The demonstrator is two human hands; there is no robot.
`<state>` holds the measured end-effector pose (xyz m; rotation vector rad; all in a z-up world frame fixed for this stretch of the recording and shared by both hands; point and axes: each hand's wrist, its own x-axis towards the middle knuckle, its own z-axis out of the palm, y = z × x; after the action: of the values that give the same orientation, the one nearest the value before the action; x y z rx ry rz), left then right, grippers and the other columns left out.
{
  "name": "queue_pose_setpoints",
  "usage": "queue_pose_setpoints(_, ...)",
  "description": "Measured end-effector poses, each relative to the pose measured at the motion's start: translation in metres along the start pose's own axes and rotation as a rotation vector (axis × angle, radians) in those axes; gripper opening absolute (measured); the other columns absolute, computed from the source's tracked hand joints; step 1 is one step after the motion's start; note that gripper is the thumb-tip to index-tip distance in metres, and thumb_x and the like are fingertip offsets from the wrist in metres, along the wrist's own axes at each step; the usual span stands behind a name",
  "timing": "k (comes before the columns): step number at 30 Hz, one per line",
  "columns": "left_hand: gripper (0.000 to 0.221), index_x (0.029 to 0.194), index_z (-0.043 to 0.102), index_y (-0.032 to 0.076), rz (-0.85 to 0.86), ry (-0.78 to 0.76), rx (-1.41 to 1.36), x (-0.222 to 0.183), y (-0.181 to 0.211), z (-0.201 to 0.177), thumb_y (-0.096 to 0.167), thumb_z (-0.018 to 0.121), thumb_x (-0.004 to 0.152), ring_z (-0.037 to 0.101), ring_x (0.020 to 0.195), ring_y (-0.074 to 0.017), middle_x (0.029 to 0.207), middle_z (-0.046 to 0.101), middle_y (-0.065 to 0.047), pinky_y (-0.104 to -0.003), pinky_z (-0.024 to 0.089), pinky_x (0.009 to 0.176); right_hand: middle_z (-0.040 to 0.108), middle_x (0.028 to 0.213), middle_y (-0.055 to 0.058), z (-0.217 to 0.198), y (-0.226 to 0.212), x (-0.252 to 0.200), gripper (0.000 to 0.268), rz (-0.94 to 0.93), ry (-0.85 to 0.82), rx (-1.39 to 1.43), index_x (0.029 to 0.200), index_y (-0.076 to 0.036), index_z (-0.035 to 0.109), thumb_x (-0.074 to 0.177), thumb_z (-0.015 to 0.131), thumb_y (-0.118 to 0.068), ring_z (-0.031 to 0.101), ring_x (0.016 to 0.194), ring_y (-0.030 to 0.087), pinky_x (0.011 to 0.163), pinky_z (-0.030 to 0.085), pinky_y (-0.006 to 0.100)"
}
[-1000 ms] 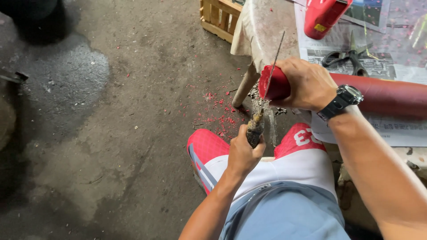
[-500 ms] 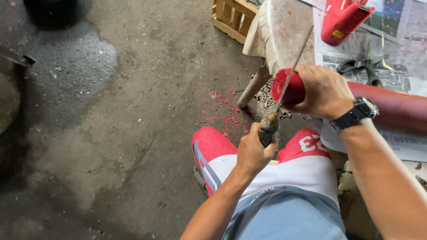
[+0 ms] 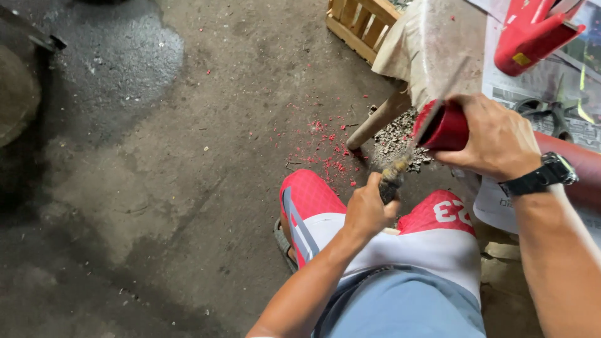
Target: Trimming the end of a red cylindrical food item with a knife and wrapping it in clear plastic film secured with tape.
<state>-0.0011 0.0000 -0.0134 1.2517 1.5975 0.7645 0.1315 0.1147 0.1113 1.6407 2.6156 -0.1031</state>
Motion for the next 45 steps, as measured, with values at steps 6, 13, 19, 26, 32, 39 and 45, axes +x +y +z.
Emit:
queue_pose_setpoints(6, 0.039, 0.096, 0.041, 0.009, 0.084, 0.032, -0.009, -0.004, 0.002, -0.003, 0.025, 0.054, 0.062, 0.053, 0.072, -0.0462, 0.073, 0.059, -0.023, -0.048, 0.039, 0.057, 0.056, 0.104, 0.011, 0.004, 0.002, 0.0, 0.075, 0.057, 0.021, 0.016, 0.111, -0.013, 0.046, 0.047, 0.072, -0.043, 0.056, 0.089, 0.034, 0.068, 0.045, 0.048)
queue_pose_setpoints(13, 0.039, 0.096, 0.041, 0.008, 0.028, -0.012, -0.015, 0.002, 0.002, -0.01, 0.023, 0.052, 0.063, 0.056, 0.068, -0.043, 0.076, 0.059, -0.023, -0.047, 0.042, 0.057, 0.058, 0.106, 0.013, 0.008, 0.006, 0.0, 0.081, -0.068, 0.101, -0.153, 0.118, -0.009, 0.047, 0.051, 0.07, -0.049, 0.059, 0.089, 0.03, 0.072, 0.05, 0.044)
queue_pose_setpoints(19, 0.039, 0.094, 0.041, 0.01, 0.089, 0.036, 0.017, -0.004, -0.007, 0.006, 0.024, 0.056, 0.061, 0.055, 0.071, -0.0454, 0.074, 0.06, -0.023, -0.05, 0.041, 0.058, 0.057, 0.095, 0.013, 0.017, 0.007, -0.011, 0.067, 0.033, 0.071, -0.075, 0.098, -0.009, 0.048, 0.051, 0.069, -0.052, 0.057, 0.085, 0.034, 0.066, 0.046, 0.047)
queue_pose_setpoints(26, 0.036, 0.093, 0.039, 0.008, 0.077, 0.033, -0.019, -0.009, 0.0, 0.003, 0.023, 0.056, 0.065, 0.053, 0.07, -0.0459, 0.074, 0.059, -0.022, -0.049, 0.039, 0.057, 0.058, 0.091, 0.014, 0.018, 0.005, -0.012, 0.064, 0.005, 0.128, -0.092, 0.098, -0.008, 0.05, 0.052, 0.068, -0.049, 0.058, 0.082, 0.033, 0.065, 0.047, 0.045)
queue_pose_setpoints(32, 0.036, 0.094, 0.04, 0.007, 0.102, 0.069, -0.032, -0.008, 0.001, -0.001, 0.024, 0.054, 0.065, 0.053, 0.069, -0.0462, 0.073, 0.058, -0.023, -0.049, 0.039, 0.056, 0.058, 0.095, 0.012, 0.022, 0.008, -0.012, 0.07, -0.103, 0.254, -0.16, 0.107, -0.009, 0.05, 0.052, 0.07, -0.048, 0.057, 0.083, 0.031, 0.065, 0.047, 0.042)
queue_pose_setpoints(39, 0.036, 0.093, 0.039, 0.008, 0.005, 0.012, -0.014, -0.003, -0.002, 0.002, 0.027, 0.054, 0.066, 0.052, 0.072, -0.0474, 0.075, 0.058, -0.024, -0.05, 0.039, 0.058, 0.057, 0.11, 0.01, 0.033, 0.004, -0.025, 0.083, -0.218, 0.451, -0.246, 0.119, -0.007, 0.05, 0.051, 0.071, -0.047, 0.057, 0.091, 0.03, 0.073, 0.045, 0.042)
queue_pose_setpoints(45, 0.034, 0.093, 0.04, 0.007, 0.134, 0.045, -0.044, -0.021, 0.01, -0.004, 0.025, 0.054, 0.068, 0.053, 0.071, -0.0437, 0.077, 0.059, -0.02, -0.048, 0.038, 0.053, 0.051, 0.1, 0.013, 0.048, 0.007, -0.033, 0.065, -0.194, 0.517, -0.277, 0.105, -0.004, 0.046, 0.064, 0.068, -0.049, 0.051, 0.083, 0.033, 0.069, 0.04, 0.043)
